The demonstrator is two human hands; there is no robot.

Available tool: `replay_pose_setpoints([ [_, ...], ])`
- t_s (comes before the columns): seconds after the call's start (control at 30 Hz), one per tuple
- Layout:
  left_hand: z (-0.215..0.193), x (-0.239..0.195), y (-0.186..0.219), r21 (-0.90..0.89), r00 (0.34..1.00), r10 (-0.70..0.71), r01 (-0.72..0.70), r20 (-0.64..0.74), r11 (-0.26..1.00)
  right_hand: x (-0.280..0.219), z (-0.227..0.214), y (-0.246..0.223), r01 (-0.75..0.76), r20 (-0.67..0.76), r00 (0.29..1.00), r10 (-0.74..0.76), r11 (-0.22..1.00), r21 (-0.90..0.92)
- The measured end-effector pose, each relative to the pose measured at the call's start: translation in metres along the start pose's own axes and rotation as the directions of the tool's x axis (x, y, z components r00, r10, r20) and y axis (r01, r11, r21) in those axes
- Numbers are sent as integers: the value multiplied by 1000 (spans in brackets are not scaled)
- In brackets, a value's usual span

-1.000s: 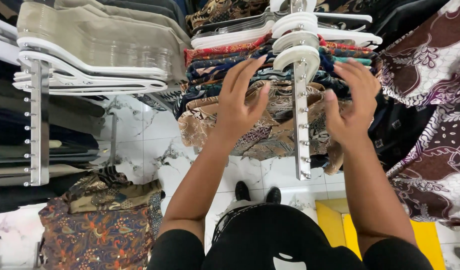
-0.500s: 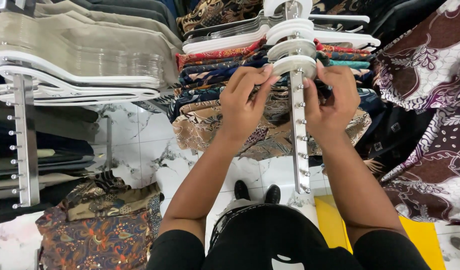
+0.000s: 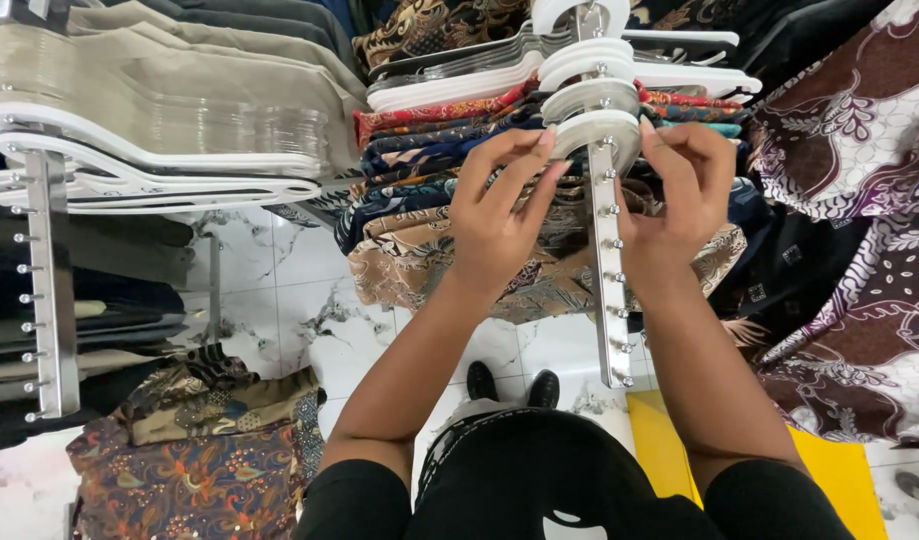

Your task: Folding a patterned shirt and hanging it back on a clothing rack.

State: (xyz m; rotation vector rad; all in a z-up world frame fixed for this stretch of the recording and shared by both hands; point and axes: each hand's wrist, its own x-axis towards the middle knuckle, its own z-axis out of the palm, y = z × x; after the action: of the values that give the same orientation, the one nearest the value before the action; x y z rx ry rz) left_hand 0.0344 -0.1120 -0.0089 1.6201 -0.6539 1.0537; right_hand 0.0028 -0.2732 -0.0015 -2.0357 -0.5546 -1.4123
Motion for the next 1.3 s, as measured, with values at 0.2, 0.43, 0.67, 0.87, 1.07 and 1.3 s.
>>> replay_pose_setpoints([
  [0.2,-2,1,-5,121,992,127,-127,11,985,-1,-2,6,36,-30,999,-36,999,3],
  [0.43,-1,4,-1,39,991,133,-132,-28,990,6,-1,-1,54,-99,994,-52,998,19],
  [0.67,-2,0,-6,25,983,69,-75,170,997,0,-13,7,-3,24,1000,1,997,82],
  [0.87,6,10,0,-159,977,-68,101,200,982,-1,-30,26,-53,139,990,26,981,189],
  [1.07,-1,4,5,-191,967,-42,92,251,977,-9,-38,23,-232,159,970,186,905,356],
  [1.3,-23,-9,18,-34,964,-151,162,218,986,-14,-40,7,-188,235,964,127,947,260],
])
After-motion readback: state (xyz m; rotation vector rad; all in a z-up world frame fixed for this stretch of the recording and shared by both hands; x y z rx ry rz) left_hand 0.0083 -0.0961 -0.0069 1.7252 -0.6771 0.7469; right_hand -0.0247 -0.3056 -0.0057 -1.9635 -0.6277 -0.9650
